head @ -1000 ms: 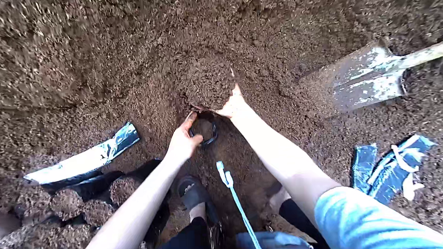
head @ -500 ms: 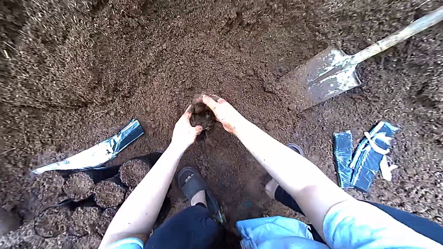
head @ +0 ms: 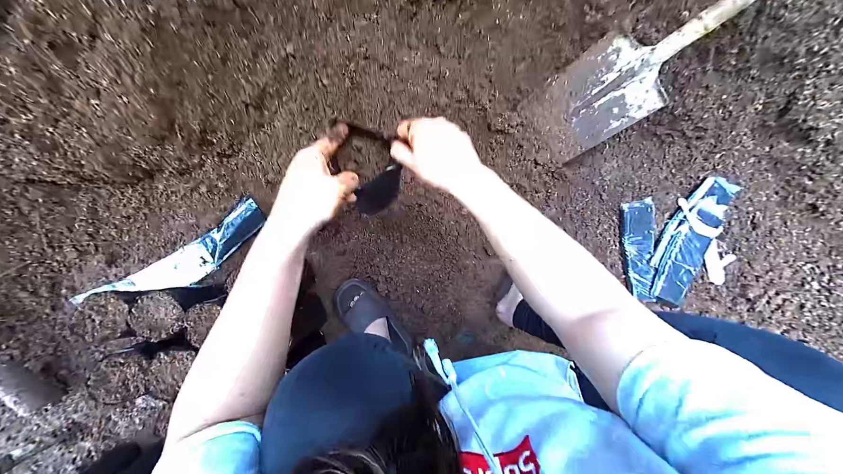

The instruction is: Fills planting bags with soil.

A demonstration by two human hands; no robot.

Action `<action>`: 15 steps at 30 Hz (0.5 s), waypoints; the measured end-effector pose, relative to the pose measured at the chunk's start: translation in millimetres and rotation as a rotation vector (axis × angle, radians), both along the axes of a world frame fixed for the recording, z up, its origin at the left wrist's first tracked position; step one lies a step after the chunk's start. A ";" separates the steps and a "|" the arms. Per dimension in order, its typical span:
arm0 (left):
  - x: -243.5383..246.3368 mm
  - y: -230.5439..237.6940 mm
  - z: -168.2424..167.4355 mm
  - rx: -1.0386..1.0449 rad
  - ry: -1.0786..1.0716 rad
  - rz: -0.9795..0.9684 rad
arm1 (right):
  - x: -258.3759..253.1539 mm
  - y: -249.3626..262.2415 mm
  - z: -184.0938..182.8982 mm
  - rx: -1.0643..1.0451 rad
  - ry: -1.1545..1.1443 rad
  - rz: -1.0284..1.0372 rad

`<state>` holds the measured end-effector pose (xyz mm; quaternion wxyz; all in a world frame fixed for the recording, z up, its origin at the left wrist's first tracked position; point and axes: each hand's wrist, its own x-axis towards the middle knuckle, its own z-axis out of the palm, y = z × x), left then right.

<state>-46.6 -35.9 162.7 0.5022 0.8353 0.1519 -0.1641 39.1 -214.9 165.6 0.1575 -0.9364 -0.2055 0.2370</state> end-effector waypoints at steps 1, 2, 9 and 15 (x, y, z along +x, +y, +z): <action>-2.9 -1.2 18.5 -0.008 -0.053 0.014 | -1.1 -3.3 17.6 0.050 -0.035 -0.017; -4.5 -3.1 26.5 -0.014 -0.102 0.025 | -2.1 -5.5 26.4 0.096 -0.062 -0.042; 12.8 -16.0 -105.1 0.188 0.054 -0.035 | 6.2 -11.8 -104.3 0.020 0.123 -0.045; 9.1 -13.9 -63.9 0.160 -0.014 0.030 | 5.8 -17.7 -77.3 0.204 0.016 -0.024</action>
